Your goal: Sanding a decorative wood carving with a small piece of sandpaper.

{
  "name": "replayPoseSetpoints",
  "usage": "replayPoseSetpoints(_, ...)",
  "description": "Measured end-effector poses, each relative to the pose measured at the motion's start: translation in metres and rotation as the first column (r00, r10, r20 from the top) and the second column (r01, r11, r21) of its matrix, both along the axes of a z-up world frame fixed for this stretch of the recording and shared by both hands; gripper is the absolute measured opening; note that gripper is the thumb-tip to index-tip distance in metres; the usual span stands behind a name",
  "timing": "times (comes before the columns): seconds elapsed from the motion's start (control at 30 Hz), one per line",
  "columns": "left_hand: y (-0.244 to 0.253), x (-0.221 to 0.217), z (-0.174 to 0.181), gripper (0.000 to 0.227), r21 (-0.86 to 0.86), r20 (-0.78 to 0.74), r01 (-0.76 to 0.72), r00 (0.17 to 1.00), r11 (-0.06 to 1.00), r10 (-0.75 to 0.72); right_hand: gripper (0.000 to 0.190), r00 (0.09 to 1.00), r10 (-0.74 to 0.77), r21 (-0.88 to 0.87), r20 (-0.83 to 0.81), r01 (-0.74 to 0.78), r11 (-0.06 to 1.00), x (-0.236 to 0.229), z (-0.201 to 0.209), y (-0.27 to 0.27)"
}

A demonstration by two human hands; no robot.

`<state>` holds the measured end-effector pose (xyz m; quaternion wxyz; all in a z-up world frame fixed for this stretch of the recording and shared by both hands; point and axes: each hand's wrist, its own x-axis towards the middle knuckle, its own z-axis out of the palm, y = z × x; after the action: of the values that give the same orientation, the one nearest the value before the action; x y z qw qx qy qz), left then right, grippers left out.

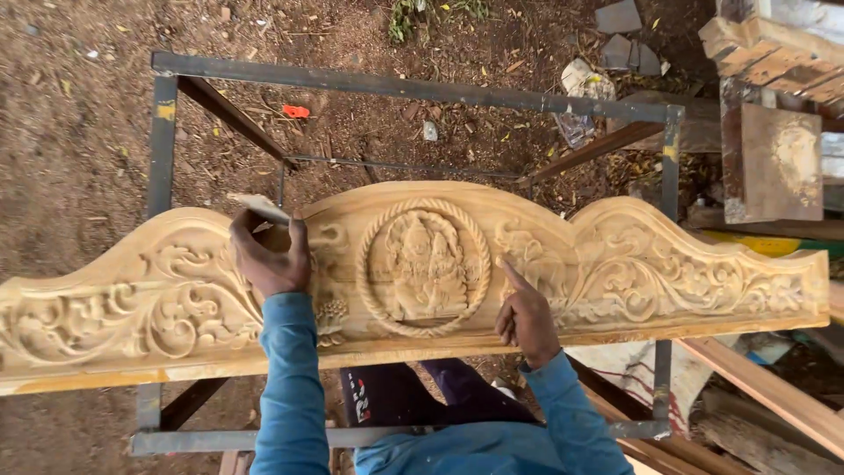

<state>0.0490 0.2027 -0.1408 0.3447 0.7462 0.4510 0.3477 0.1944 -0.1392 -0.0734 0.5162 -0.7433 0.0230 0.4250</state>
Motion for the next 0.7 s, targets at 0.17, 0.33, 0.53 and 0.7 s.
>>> replayPoseSetpoints(0.17,0.003,0.003,0.001,0.056,-0.003,-0.014,-0.014,1.000,1.000,0.014,0.055,0.887,0.267,-0.311,0.376,-0.151,0.938,-0.005,-0.009,0.006)
replayPoseSetpoints(0.33,0.001,0.001,-0.001,0.057,0.008,-0.009,-0.026,1.000,1.000,0.026,0.045,0.680,0.430,-0.399,0.594,-0.215,0.891,0.000,0.006,0.007)
replayPoseSetpoints(0.53,0.001,0.001,-0.002,0.057,0.024,0.013,-0.015,1.000,1.000,0.014,0.057,0.668,0.591,-0.650,0.452,-0.207,0.731,-0.001,-0.007,-0.003)
replayPoseSetpoints(0.7,0.000,0.002,0.001,0.055,0.014,0.000,-0.029,1.000,0.999,0.029,0.044,0.503,0.555,-0.560,0.663,-0.160,0.813,0.002,-0.018,-0.015)
